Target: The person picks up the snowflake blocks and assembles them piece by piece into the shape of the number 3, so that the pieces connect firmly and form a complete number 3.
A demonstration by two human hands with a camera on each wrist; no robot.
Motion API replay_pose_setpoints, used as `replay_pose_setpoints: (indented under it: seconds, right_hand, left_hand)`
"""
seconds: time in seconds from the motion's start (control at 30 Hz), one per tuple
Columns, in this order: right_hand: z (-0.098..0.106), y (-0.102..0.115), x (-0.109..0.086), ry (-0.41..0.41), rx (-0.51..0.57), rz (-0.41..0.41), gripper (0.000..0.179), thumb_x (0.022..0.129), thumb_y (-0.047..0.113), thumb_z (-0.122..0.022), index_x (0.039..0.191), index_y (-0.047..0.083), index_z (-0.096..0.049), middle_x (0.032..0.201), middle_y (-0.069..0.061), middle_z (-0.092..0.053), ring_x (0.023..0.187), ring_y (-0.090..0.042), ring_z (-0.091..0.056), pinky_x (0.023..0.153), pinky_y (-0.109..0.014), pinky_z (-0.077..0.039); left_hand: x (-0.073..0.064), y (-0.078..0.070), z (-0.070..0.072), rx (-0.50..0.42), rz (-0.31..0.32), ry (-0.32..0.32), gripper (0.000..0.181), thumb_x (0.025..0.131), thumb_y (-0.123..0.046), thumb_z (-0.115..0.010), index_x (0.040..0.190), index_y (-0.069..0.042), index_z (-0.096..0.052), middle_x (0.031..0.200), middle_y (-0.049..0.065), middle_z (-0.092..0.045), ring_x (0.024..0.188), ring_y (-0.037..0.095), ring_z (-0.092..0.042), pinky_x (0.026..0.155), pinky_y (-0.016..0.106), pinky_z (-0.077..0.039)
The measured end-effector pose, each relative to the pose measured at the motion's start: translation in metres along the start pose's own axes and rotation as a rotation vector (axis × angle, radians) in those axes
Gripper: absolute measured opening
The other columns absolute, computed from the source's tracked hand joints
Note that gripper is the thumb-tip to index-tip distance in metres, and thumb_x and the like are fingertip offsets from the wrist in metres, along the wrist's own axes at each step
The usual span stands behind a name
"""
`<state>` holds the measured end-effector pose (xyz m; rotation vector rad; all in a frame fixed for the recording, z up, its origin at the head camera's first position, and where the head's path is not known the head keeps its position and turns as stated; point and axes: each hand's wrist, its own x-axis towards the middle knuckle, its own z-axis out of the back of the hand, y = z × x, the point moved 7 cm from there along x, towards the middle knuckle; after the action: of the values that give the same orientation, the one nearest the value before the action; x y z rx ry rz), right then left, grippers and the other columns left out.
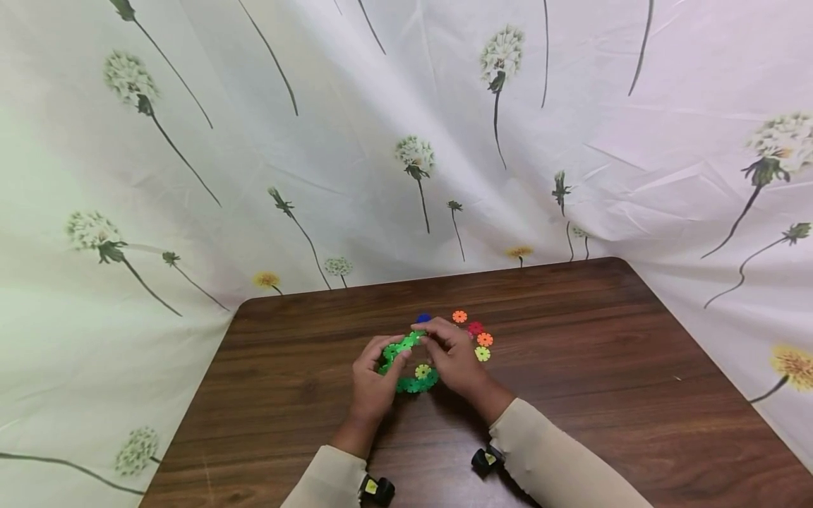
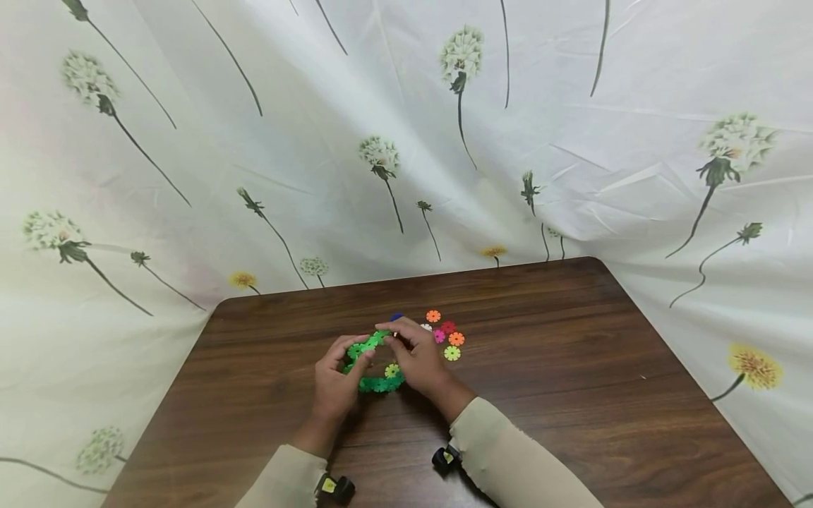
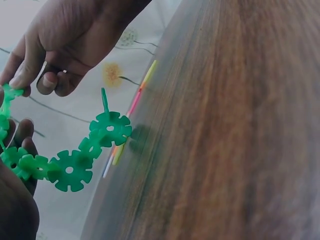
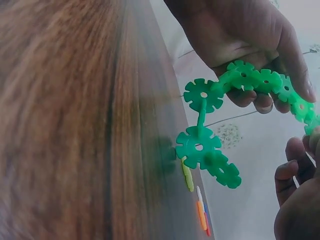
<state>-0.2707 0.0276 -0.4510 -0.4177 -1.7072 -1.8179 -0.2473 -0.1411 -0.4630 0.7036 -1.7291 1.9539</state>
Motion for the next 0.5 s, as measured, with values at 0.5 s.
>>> replay_pose_setpoints:
  seconds: [0.5]
  right_hand:
    - [-0.0008,0.0040,-0.0017,-0.038,0.025,0.019,0.022,0.105,-0.005,-0.065,0.124,-0.005,-0.077,0.088,-0.027,-0.067,0.061,-0.036,-0.058,0.054,-0.025,-0.052]
  left_hand:
    - [0.0010,-0.0002,-0.0003,0.016,0.031,0.007,0.025,0.095,0.006,-0.080,0.120,0.002,-0.079,0.114,0.024,-0.076,0.110,0.006,-0.072,0.094,0.017,-0.060]
